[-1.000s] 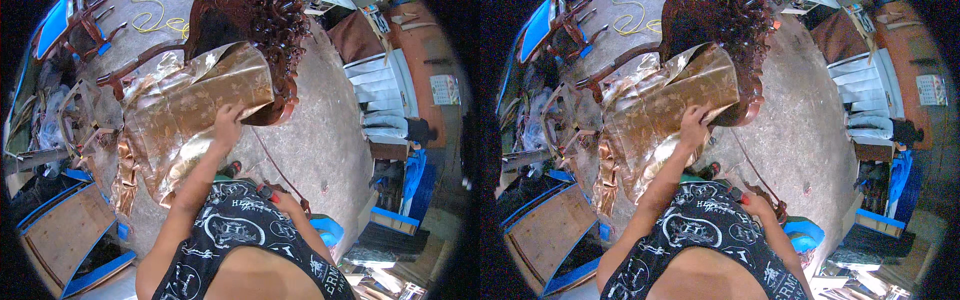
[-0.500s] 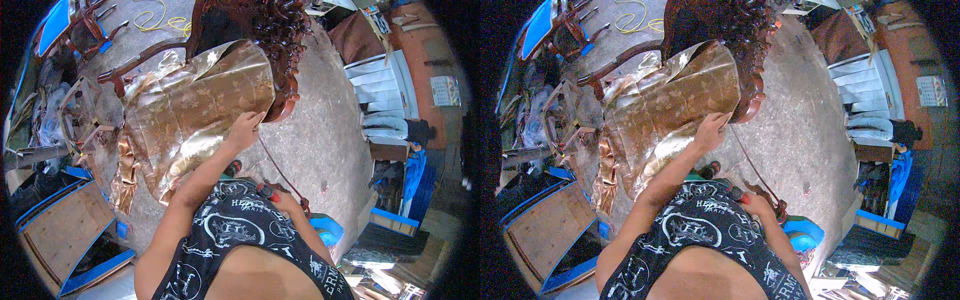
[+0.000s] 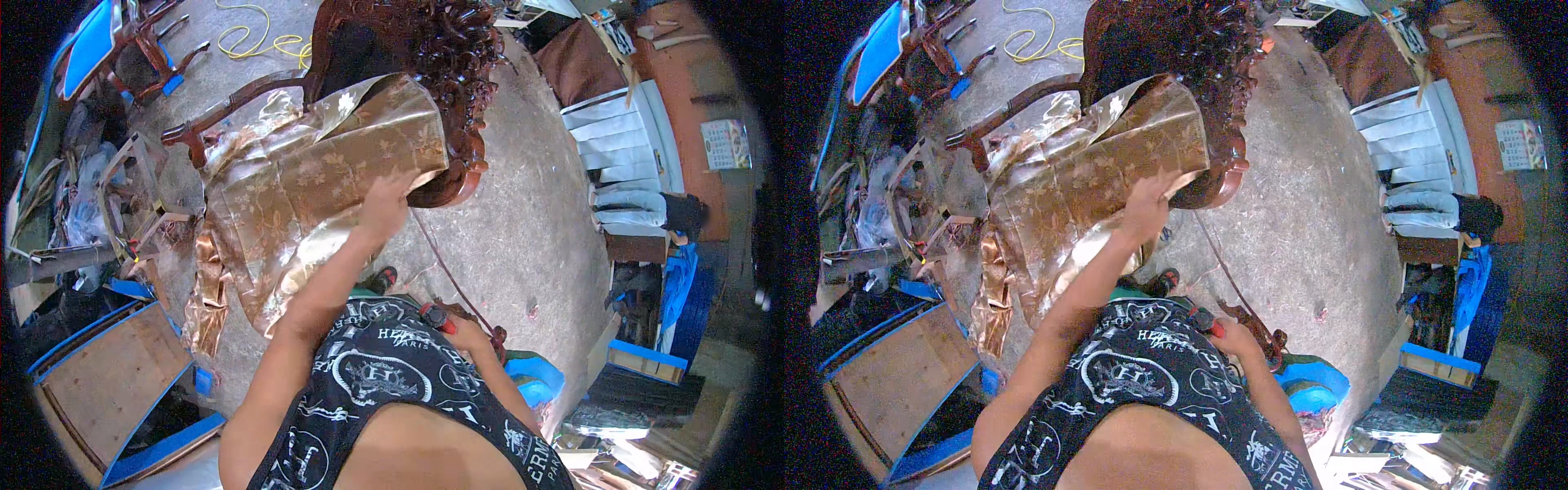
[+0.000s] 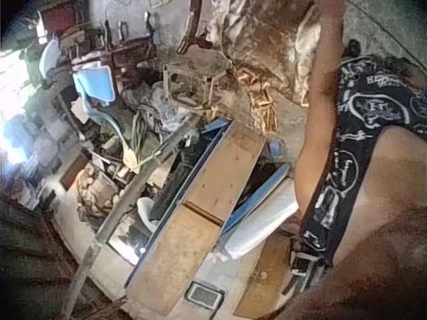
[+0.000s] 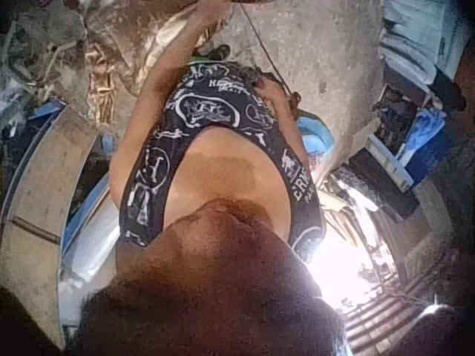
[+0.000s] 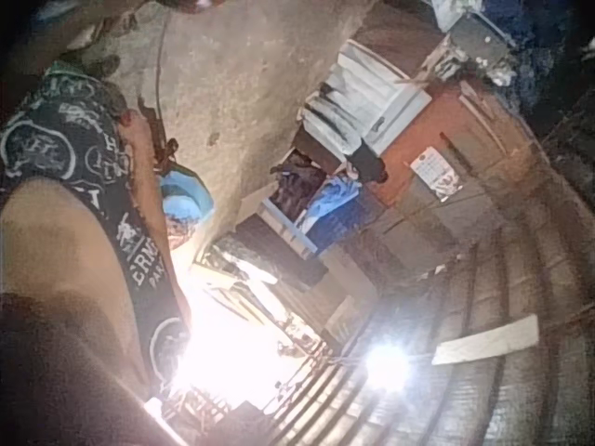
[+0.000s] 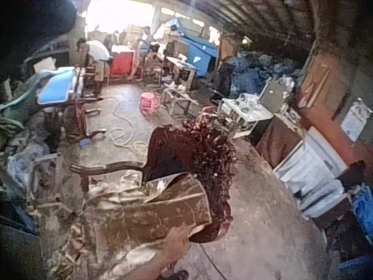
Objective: Use a pneumatic staple gun to attach fabric to the back of a wooden chair.
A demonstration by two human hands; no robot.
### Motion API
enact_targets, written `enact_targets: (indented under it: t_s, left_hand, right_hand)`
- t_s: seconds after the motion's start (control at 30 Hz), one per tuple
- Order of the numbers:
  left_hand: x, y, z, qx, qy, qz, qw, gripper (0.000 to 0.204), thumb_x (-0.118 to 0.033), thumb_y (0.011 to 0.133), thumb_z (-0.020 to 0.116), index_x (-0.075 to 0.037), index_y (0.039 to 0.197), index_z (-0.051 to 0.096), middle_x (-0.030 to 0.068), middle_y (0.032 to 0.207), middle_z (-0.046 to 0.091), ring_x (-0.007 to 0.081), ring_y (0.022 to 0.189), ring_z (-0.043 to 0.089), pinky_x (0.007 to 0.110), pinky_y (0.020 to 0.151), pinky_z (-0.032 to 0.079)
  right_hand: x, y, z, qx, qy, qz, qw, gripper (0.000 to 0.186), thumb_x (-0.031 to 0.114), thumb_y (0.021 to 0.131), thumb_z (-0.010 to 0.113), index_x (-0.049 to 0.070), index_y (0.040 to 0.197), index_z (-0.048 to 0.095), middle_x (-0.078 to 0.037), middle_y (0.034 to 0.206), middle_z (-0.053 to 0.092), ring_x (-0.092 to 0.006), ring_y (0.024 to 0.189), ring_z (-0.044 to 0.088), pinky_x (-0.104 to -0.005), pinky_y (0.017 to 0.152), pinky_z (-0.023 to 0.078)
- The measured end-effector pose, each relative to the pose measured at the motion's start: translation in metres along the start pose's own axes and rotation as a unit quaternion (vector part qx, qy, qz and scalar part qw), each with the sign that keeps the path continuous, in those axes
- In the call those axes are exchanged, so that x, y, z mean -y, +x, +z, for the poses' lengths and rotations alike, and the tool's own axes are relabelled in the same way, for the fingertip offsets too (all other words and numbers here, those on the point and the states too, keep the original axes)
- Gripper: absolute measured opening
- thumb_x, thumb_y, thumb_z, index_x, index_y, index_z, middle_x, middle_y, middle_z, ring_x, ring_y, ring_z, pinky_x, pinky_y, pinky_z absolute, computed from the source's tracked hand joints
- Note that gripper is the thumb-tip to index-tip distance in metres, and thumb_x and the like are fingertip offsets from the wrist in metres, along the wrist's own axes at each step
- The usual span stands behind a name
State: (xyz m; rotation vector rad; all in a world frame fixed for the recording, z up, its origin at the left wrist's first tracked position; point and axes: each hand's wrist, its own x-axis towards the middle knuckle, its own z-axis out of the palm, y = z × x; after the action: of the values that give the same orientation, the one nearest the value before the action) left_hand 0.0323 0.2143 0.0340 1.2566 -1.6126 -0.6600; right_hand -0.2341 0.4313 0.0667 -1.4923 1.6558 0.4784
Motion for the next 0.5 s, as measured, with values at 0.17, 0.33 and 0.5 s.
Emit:
enact_targets:
  t_s: [0.17,0.33,0.5]
  left_hand:
    - [0.012,-0.007,0.01,0.011,-0.067,0.018,0.998,0.042,0.0,0.076,0.054,-0.009,0.115,0.067,0.017,0.104,0.068,0.0355,0.094,0.062,0.043,0.086,0.048]
    - [-0.003,0.02,-0.027,0.081,-0.127,-0.106,0.983,0.033,-0.012,0.081,0.063,-0.006,0.114,0.066,0.0164,0.097,0.069,0.0349,0.086,0.064,0.041,0.078,0.05]
    - [0.001,0.011,0.007,0.028,-0.089,-0.002,0.996,0.04,-0.001,0.078,0.059,-0.007,0.118,0.065,0.0156,0.105,0.066,0.0306,0.099,0.064,0.039,0.085,0.051]
  right_hand:
    - [0.004,0.007,0.001,0.024,-0.009,0.017,1.0,0.051,0.045,0.074,0.064,0.013,0.114,0.062,-0.022,0.105,0.067,-0.0406,0.097,0.064,-0.049,0.084,0.051]
    - [-0.019,0.015,0.021,0.016,-0.019,0.015,1.0,0.057,0.048,0.073,0.065,0.015,0.119,0.061,-0.023,0.104,0.067,-0.0422,0.096,0.065,-0.05,0.085,0.051]
    - [-0.009,0.008,0.014,0.019,-0.02,0.035,0.999,0.063,0.055,0.073,0.065,0.013,0.12,0.06,-0.024,0.103,0.067,-0.0434,0.096,0.064,-0.0507,0.085,0.051]
